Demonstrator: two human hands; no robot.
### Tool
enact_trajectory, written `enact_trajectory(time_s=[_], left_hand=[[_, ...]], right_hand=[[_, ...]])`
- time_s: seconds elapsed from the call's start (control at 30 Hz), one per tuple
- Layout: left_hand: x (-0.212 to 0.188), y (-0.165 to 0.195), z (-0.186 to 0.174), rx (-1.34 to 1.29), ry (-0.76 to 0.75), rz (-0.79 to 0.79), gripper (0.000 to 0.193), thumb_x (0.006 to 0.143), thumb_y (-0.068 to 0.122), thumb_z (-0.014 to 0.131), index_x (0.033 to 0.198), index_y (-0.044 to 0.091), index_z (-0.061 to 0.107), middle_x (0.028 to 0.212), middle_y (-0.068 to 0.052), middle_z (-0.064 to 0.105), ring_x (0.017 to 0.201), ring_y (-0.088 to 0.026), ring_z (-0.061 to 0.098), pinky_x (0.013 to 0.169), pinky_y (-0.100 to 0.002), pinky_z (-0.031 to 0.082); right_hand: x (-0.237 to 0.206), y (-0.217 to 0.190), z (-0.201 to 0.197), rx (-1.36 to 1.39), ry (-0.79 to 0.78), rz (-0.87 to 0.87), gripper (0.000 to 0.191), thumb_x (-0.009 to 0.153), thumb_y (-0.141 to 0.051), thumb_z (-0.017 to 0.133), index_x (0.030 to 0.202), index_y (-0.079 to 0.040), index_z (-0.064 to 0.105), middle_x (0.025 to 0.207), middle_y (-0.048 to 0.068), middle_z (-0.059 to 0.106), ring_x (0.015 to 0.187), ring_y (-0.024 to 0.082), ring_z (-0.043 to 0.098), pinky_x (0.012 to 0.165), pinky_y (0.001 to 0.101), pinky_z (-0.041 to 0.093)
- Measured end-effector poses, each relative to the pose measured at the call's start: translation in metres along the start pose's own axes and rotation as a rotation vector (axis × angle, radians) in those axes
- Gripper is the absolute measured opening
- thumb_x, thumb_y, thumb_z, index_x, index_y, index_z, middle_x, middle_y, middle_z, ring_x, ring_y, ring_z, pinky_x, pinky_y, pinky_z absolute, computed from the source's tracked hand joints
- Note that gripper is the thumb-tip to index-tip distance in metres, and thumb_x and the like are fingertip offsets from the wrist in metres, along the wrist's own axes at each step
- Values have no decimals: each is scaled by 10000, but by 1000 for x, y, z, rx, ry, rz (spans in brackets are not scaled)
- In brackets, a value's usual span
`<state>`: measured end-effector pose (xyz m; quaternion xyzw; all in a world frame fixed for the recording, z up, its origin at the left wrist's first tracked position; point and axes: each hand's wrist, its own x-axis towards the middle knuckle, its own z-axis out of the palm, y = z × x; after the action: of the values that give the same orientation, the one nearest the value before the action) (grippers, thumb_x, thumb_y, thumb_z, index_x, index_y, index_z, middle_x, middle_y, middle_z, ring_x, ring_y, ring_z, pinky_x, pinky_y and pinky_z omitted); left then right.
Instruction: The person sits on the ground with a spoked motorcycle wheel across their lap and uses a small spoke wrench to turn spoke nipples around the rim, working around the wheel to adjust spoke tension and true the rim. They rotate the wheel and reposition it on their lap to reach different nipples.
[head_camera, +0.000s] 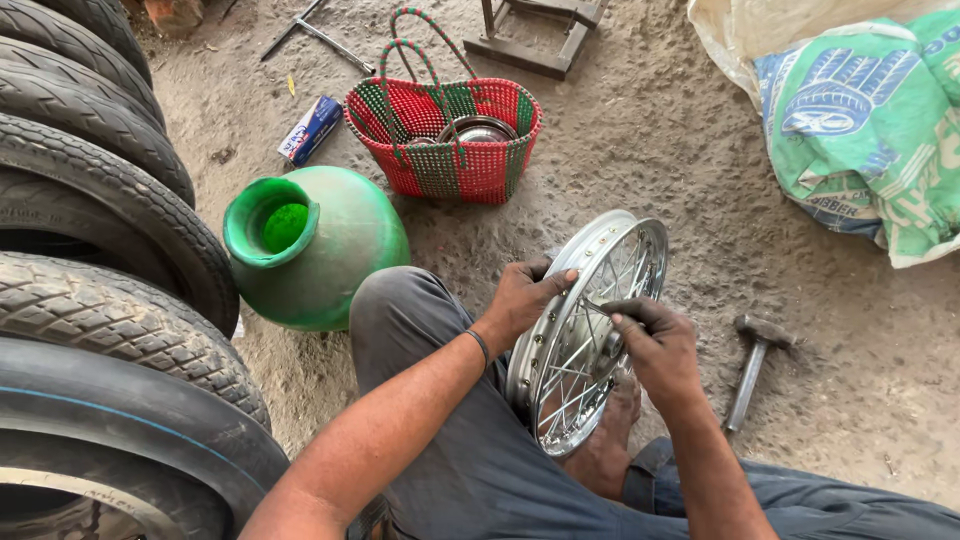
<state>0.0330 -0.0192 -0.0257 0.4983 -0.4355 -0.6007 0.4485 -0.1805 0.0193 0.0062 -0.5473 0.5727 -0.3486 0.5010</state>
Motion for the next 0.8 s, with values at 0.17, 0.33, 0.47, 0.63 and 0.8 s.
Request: enact_trajectory(time_s=[0.17,0.33,0.47,0.63,0.8], left_hand=[[17,-26,-9,81,43,122,289,895,286,800,922,1,754,769,20,695,679,-62,560,587,-292,488],[26,-44,-20,460,133,-146,390,869,401,820,879,18,748,727,-8,682,612,-115,527,552,-319,467],[-2,-32,-18,42,19,-235,350,930,371,755,1027,37,715,741,19,648,604,-84,567,534,-260,467],[-12,-9,-3,-29,20,-257,343,964,373,715,1021,37,671,738,-5,611,575,-95,558,500,-255,472],[-9,-5,3,-32,7,-185,339,982,358,714,1081,35,683,867,12,659,701,-51,584,609,-226,491]], right_hand=[[-15,36,23,71,-143,137,408,934,-77,630,1341,-67,622,755,109,623,628,170,590,562,326,476],[-29,80,24,-396,-25,-234,509,847,-242,650,1268,41,610,1083,283,711,1007,423,664,880,494,517],[-32,73,21,-171,143,-219,353,891,-190,680,1162,27,621,1074,223,720,983,352,708,887,458,555],[-19,35,46,-221,96,-373,284,864,-129,762,1126,-64,671,960,122,727,782,273,739,724,409,588],[-8,18,56,-304,180,-590,244,746,-72,797,939,-62,648,932,122,705,805,350,705,713,445,569]])
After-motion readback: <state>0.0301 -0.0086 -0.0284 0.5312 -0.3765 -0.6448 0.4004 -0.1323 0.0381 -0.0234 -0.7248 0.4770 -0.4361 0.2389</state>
